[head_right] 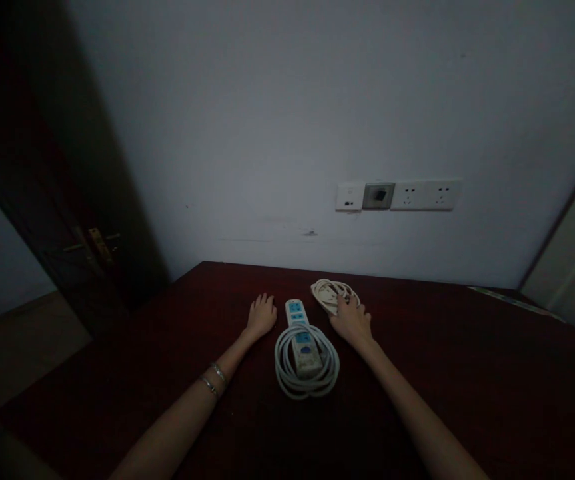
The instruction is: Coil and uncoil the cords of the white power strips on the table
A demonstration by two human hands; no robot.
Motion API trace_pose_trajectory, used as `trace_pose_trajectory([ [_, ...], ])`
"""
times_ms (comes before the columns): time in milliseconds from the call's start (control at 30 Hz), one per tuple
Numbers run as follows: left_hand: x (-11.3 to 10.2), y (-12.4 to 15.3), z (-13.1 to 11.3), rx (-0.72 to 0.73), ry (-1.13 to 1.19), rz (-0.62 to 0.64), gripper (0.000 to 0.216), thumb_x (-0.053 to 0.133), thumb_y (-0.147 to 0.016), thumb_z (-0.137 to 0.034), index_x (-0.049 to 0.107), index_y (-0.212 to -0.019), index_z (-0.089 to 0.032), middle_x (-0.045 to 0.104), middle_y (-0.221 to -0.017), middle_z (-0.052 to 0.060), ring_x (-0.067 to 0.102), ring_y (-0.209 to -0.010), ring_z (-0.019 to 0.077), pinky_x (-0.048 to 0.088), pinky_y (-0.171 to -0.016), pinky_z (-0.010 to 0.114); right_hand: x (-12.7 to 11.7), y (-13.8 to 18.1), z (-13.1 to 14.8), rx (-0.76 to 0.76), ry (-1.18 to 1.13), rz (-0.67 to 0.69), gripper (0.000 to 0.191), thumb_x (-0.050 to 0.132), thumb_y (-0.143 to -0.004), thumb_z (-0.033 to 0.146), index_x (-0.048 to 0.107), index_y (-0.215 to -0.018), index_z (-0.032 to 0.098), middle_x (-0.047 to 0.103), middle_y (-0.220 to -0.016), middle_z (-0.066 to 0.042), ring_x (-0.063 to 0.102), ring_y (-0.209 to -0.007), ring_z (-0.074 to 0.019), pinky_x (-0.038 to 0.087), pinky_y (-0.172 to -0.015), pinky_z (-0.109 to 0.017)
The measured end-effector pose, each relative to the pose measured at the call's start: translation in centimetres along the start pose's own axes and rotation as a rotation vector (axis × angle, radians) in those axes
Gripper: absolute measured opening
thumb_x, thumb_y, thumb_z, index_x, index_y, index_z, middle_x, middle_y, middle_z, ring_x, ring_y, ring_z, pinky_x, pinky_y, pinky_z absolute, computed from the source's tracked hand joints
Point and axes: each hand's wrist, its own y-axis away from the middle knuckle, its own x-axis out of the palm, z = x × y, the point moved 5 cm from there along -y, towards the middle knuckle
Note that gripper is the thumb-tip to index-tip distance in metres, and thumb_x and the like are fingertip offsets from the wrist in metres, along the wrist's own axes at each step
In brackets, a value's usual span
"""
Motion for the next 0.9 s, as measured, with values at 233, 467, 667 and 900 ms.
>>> trace_pose_trajectory([
  [233,-4.3,-3.1,-1.6,0.081,0.202,0.265,0.03,0.042,-0.081,-0.018,0.065,-0.1,-0.01,0.065,-0.104,0.014,0.059,-0.099,0.0226,0.044,-0.084,0.031,-2.5,1.5,-0.3,-0.053,-0.167,0.066,0.074,0.052,-0.076,0.046,0.03,-0.14,0.017,0.02,-0.145,-0.019,0.042,-0.119,-0.0377,0.038,-0.09,-0.045],
  [467,-8.2,1.2,-10.5,0.852,0.562,0.811,0.035,0.06,-0.075,-0.026,0.061,-0.108,-0.013,0.067,-0.099,0.004,0.061,-0.088,0.0146,0.045,-0.079,0.025,-6.9,7.5,2.4,-0.348,-0.376,0.181,0.036,0.041,-0.083,0.036,0.064,-0.1,0.015,0.067,-0.088,-0.01,0.062,-0.078,-0.0206,0.043,-0.066,-0.027],
  [667,-7.6,3.4,-11.1,0.944,0.179,0.562,0.035,0.062,-0.069,-0.016,0.063,-0.104,-0.016,0.067,-0.096,0.005,0.059,-0.084,0.016,0.043,-0.072,0.023,-4.3,8.3,2.7,-0.298,-0.271,0.316,0.029,0.051,-0.076,0.037,0.064,-0.069,0.012,0.064,-0.067,-0.009,0.054,-0.057,-0.0145,0.029,-0.047,-0.023],
  [900,-8.0,3.2,-10.2,0.943,0.308,0.332,0.018,0.063,-0.075,-0.022,0.066,-0.093,-0.019,0.066,-0.093,0.003,0.059,-0.084,0.0147,0.04,-0.071,0.022,-2.2,6.9,1.3,-0.265,-0.46,0.471,0.026,0.059,-0.07,0.036,0.058,-0.058,0.013,0.051,-0.05,0.0,0.043,-0.046,-0.0081,0.026,-0.041,-0.019],
])
